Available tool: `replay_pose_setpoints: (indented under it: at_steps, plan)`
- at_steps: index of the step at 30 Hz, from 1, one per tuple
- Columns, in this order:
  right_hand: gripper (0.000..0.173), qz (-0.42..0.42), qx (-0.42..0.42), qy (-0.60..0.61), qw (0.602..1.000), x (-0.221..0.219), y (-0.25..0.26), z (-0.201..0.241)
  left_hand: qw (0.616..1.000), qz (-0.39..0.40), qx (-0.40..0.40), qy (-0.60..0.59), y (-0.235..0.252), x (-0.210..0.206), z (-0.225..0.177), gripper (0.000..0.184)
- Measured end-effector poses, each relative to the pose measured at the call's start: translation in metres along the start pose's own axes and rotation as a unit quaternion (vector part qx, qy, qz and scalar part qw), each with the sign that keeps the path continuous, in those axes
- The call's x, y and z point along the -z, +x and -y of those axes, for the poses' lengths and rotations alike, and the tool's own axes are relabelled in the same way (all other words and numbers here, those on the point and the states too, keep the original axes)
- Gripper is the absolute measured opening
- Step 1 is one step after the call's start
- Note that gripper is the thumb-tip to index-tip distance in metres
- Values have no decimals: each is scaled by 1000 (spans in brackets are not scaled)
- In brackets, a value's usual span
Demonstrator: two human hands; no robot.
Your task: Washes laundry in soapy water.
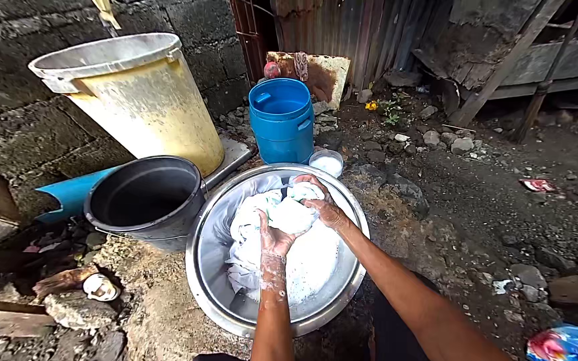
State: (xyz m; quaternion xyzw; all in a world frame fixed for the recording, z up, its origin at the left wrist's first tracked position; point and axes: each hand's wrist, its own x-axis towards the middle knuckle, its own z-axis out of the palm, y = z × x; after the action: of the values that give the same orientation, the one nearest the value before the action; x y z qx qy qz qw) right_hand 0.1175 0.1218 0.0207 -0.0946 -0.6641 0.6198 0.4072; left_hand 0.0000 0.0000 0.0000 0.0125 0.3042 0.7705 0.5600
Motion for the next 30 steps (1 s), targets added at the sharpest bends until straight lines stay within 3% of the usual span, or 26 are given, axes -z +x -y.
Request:
replay_pose_setpoints:
  at_steps: [3,6,9,12,14,17,20,23,26,30]
  plan:
    - [60,-7,-30,-41,999,2,-4,5,992,-57,-105,-27,-2,-22,-8,51]
    - [70,-111,-129,27,985,-6,-6,-2,972,-37,-220,68,-2,-30,-31,26]
    - [53,-149,-219,133,955,-26,-10,4,914,17,-326,241,-1,-37,-50,41]
    - [60,-110,-261,219,934,-34,-13,10,885,118,-311,326,-15,-48,-63,52]
    - [62,-66,-260,311,912,-33,-15,9,898,165,-270,306,-27,-57,-59,54]
    - [56,-9,-225,420,879,-30,-20,1,920,160,-227,275,-35,-62,-44,54]
    - [35,-87,-220,440,866,-39,-24,3,938,135,-239,211,-22,-57,-36,35]
    - [36,-168,-219,419,865,-50,-21,12,929,142,-288,184,-8,-55,-36,42]
    - [28,-173,-152,322,918,-41,-10,12,911,190,-323,171,-2,-54,-40,54]
    - [34,-222,-110,150,957,-26,-1,30,913,78,-347,198,-18,-71,-35,47]
